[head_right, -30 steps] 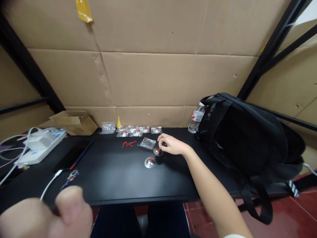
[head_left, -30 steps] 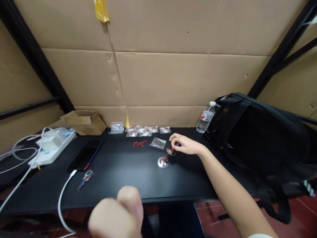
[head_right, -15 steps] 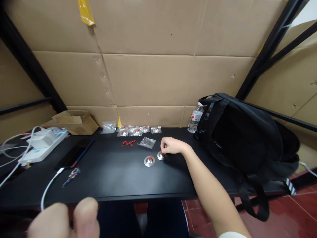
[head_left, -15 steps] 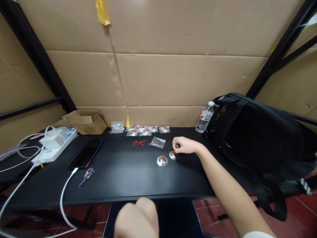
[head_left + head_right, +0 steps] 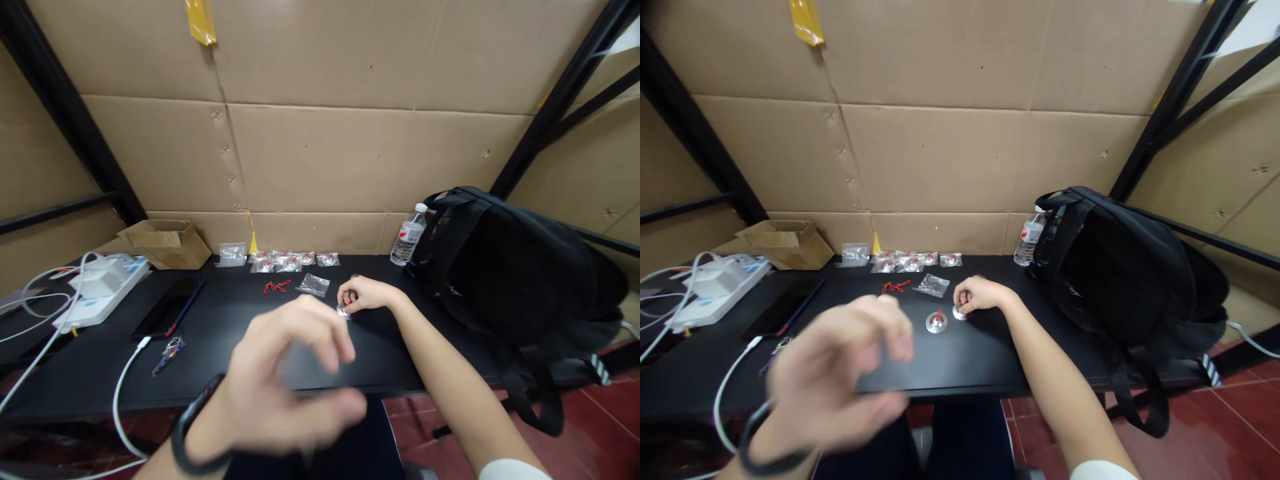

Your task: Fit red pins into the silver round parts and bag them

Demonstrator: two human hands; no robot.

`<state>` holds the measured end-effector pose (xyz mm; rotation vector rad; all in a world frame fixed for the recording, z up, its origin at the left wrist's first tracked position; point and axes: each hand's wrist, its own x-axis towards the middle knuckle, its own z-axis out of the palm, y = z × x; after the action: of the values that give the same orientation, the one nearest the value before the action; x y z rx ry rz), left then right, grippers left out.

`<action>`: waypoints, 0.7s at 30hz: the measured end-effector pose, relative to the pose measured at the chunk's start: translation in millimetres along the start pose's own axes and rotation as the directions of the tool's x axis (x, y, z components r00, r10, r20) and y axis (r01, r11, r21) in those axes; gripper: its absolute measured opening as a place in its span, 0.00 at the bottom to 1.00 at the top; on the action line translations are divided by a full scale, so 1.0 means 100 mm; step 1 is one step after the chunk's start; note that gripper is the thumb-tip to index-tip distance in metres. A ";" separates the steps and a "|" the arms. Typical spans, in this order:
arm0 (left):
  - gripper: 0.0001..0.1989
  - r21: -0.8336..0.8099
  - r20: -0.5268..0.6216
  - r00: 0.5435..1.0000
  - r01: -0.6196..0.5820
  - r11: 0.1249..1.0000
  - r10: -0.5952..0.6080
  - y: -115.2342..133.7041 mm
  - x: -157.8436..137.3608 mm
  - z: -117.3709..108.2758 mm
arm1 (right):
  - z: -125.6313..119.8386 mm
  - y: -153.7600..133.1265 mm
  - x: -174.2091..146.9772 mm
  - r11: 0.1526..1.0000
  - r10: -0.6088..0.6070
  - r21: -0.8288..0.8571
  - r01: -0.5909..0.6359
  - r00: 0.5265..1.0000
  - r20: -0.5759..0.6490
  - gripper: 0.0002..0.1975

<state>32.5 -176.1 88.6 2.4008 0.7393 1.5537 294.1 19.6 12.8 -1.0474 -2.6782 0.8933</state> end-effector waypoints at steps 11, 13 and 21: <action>0.12 0.255 0.682 0.716 -0.427 0.867 0.152 -1.54 0.11 0.47 | -0.03 -0.02 -0.02 1.000 -0.003 -0.008 0.003 1.000 0.023 0.08; 0.11 0.228 0.675 0.722 -0.402 0.887 0.154 -1.53 0.08 0.52 | -0.05 -0.03 -0.03 0.999 0.013 -0.051 -0.013 1.000 0.004 0.07; 0.09 0.247 0.791 0.605 -0.454 0.856 0.092 -1.61 0.20 0.57 | -0.11 -0.04 -0.07 0.980 0.086 -0.174 -0.096 0.994 -0.062 0.07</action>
<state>41.3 -21.5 13.5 3.2320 0.5411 0.2606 300.4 17.8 24.5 -1.2212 -2.7236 0.6389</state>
